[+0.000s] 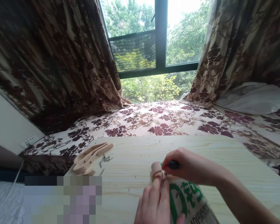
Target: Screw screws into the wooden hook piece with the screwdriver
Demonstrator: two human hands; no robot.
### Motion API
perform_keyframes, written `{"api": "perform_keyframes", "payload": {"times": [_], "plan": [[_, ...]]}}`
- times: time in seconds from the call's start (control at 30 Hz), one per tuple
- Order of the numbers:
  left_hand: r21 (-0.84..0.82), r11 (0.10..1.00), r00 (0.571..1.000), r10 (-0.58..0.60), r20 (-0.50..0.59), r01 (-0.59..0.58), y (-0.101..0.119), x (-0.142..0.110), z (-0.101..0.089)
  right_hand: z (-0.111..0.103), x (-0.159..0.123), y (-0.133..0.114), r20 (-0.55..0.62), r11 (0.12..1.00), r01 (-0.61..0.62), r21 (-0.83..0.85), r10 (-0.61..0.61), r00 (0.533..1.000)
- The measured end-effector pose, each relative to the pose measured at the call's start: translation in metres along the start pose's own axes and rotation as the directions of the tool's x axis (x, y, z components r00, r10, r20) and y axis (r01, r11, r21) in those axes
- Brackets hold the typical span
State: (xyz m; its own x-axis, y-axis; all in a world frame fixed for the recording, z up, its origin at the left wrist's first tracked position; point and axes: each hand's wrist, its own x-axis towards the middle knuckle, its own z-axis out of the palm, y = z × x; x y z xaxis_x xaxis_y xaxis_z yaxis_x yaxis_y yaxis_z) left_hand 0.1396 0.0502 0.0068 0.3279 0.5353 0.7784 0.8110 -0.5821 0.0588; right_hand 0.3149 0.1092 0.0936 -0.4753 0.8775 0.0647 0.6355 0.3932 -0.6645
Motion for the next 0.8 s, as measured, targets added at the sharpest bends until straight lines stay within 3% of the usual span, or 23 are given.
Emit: {"api": "perform_keyframes", "payload": {"times": [0.2, 0.43, 0.57, 0.73, 0.8], "plan": [[0.092, 0.994, 0.976, 0.036, 0.215, -0.057, 0.0, 0.004, 0.0, -0.001, 0.001, -0.001, -0.033, 0.999, -0.02, 0.049, 0.021, 0.999], [0.108, 0.994, 0.978, -0.028, 0.204, 0.006, 0.006, 0.01, 0.007, 0.001, 0.003, 0.002, -0.045, 0.998, 0.002, 0.056, 0.001, 0.999], [0.14, 0.99, 0.987, -0.025, 0.156, 0.003, 0.006, 0.009, 0.011, -0.012, -0.005, -0.007, -0.059, 0.998, 0.045, 0.052, -0.042, 0.997], [0.204, 0.976, 0.985, 0.034, 0.172, -0.069, -0.002, 0.005, 0.015, -0.036, -0.025, -0.032, -0.271, 0.956, 0.242, 0.169, -0.191, 0.943], [0.212, 0.972, 0.98, 0.058, 0.19, -0.098, -0.006, 0.004, 0.018, -0.036, -0.027, -0.039, -0.304, 0.953, 0.256, 0.163, -0.199, 0.932]]}}
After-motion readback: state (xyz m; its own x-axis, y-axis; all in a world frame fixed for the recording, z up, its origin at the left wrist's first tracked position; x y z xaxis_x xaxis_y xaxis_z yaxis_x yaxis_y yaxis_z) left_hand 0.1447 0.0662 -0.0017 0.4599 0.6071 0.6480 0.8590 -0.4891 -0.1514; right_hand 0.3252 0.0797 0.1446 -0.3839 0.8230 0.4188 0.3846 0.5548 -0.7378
